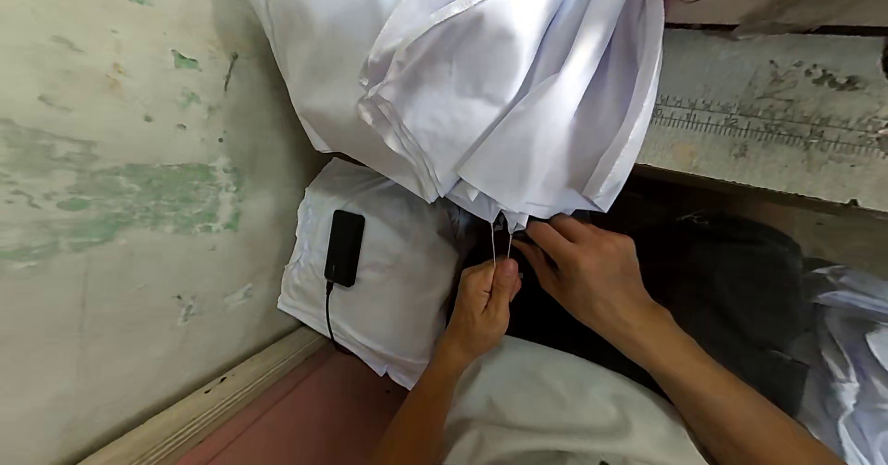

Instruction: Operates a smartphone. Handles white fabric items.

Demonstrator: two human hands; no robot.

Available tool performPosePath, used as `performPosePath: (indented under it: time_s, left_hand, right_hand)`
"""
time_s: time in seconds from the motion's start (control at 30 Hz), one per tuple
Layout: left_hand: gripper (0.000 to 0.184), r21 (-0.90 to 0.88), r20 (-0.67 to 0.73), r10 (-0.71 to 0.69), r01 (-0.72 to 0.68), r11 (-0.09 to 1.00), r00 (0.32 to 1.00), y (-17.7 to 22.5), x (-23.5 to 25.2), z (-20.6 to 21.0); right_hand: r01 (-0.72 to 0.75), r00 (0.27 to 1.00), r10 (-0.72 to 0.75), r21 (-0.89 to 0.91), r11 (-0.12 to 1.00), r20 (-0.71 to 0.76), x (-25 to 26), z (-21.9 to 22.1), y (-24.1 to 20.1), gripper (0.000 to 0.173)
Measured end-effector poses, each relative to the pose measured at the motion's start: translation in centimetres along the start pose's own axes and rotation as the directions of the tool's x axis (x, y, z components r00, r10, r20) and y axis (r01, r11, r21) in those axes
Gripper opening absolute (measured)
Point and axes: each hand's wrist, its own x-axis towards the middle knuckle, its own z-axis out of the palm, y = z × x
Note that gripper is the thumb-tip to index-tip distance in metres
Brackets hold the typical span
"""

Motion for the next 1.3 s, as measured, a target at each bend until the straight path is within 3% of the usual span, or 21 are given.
performPosePath:
  time_s: [0.37,0.47,0.6,0.67,0.83,0.97,1.07,1.17,1.3]
  left_hand:
    - [0.048,0.106,0.035,0.044,-0.048,0.993,0.998,-0.3,-0.7,-0.7]
    - [0.049,0.109,-0.009,0.027,-0.026,0.994,1.0,-0.2,-1.0,-0.9]
    - [0.039,-0.064,-0.105,-0.238,0.232,0.971,0.966,-1.1,0.2,-0.2]
    - [0.035,-0.141,-0.068,-0.325,0.313,0.939,0.943,-2.4,2.5,0.6]
    - [0.03,-0.155,0.023,-0.261,0.261,0.953,0.965,-2.2,5.7,3.3]
    - [0.031,-0.398,0.304,-0.274,0.383,0.834,0.912,-1.2,6.6,4.0]
    - [0.031,-0.349,0.372,-0.145,0.283,0.893,0.917,-0.2,4.2,3.7]
    - [0.037,-0.159,0.199,-0.012,0.044,0.986,0.98,-0.1,0.7,2.4]
    - [0.041,0.099,0.128,0.165,-0.178,0.979,0.978,0.5,-0.5,1.7]
  right_hand:
    - [0.014,1.0,-0.013,0.028,1.0,-0.015,1.2,1.9,-1.1,0.027]
    - [0.032,0.999,-0.035,0.101,0.994,0.029,0.9,1.9,-0.6,0.029]
    - [0.013,0.999,-0.02,0.144,0.99,0.049,-3.1,-0.8,2.1,0.033]
    - [-0.034,0.999,0.029,0.151,0.988,0.037,-5.3,-2.1,3.1,0.033]
    - [-0.106,0.993,0.111,0.136,0.985,-0.029,-6.9,-3.8,3.6,0.031]
    - [-0.169,0.981,0.179,0.118,0.978,-0.071,-6.4,-3.7,4.7,0.031]
    - [-0.192,0.977,0.201,0.127,0.973,-0.068,-6.5,-4.1,4.9,0.031]
    - [-0.175,0.983,0.178,0.06,0.983,-0.037,-6.0,-4.2,5.0,0.033]
    - [-0.082,0.996,0.082,-0.002,0.997,-0.033,-4.6,-3.1,3.7,0.032]
